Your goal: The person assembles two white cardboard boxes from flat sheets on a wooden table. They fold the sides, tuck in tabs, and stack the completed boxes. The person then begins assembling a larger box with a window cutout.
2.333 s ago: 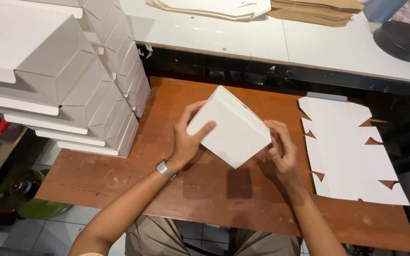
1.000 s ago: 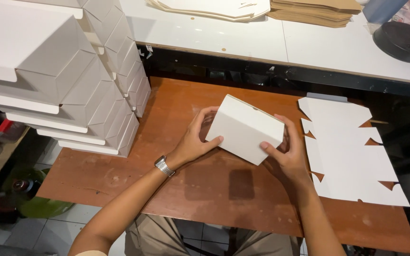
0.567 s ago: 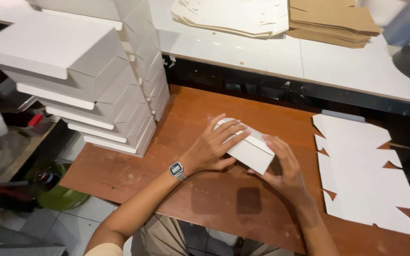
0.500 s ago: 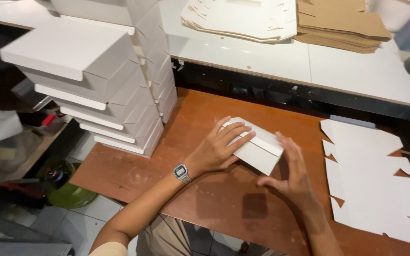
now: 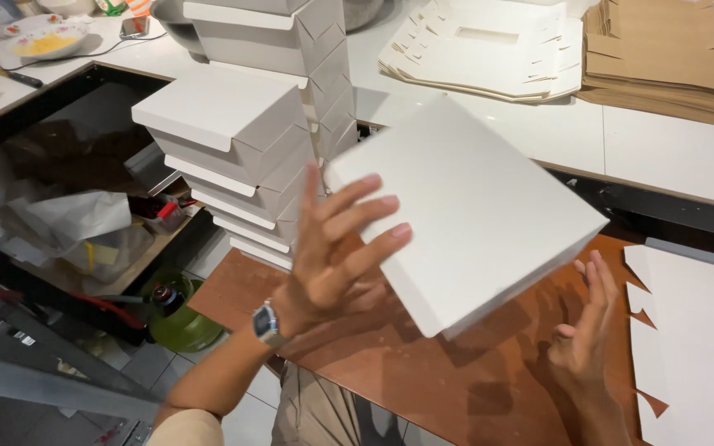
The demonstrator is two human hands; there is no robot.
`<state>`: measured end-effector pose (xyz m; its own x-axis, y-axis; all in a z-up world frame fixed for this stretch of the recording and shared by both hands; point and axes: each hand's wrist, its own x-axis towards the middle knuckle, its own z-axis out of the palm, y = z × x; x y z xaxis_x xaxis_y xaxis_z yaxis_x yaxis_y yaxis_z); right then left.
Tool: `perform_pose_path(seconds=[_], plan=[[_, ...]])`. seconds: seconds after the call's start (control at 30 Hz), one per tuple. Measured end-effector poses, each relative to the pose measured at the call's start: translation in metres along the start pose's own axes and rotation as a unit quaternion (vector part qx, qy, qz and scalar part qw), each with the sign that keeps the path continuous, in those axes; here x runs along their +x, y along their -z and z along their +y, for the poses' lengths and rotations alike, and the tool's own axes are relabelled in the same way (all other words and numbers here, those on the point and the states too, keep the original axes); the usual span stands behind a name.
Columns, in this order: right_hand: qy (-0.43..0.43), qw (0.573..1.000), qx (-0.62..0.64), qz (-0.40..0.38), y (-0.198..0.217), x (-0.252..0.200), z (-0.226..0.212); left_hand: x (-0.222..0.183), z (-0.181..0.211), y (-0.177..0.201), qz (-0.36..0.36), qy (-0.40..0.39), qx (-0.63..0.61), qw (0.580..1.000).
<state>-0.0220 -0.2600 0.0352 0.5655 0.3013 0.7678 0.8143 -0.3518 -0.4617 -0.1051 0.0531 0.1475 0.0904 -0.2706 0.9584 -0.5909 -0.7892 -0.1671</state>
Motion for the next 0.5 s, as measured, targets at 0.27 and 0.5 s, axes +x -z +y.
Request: perform_pose_path(seconds=[0.27,0.5], plan=[[-0.019,0.999,-0.012,-0.037,-0.007,-0.004,0.010,0.073,-0.062,0.127,0.001,-0.025,0.142,0.990],[-0.046,0.998,-0.002,-0.036,-0.008,-0.004,0.014,0.074,-0.105,0.180,-0.175,0.056,0.221,0.958]])
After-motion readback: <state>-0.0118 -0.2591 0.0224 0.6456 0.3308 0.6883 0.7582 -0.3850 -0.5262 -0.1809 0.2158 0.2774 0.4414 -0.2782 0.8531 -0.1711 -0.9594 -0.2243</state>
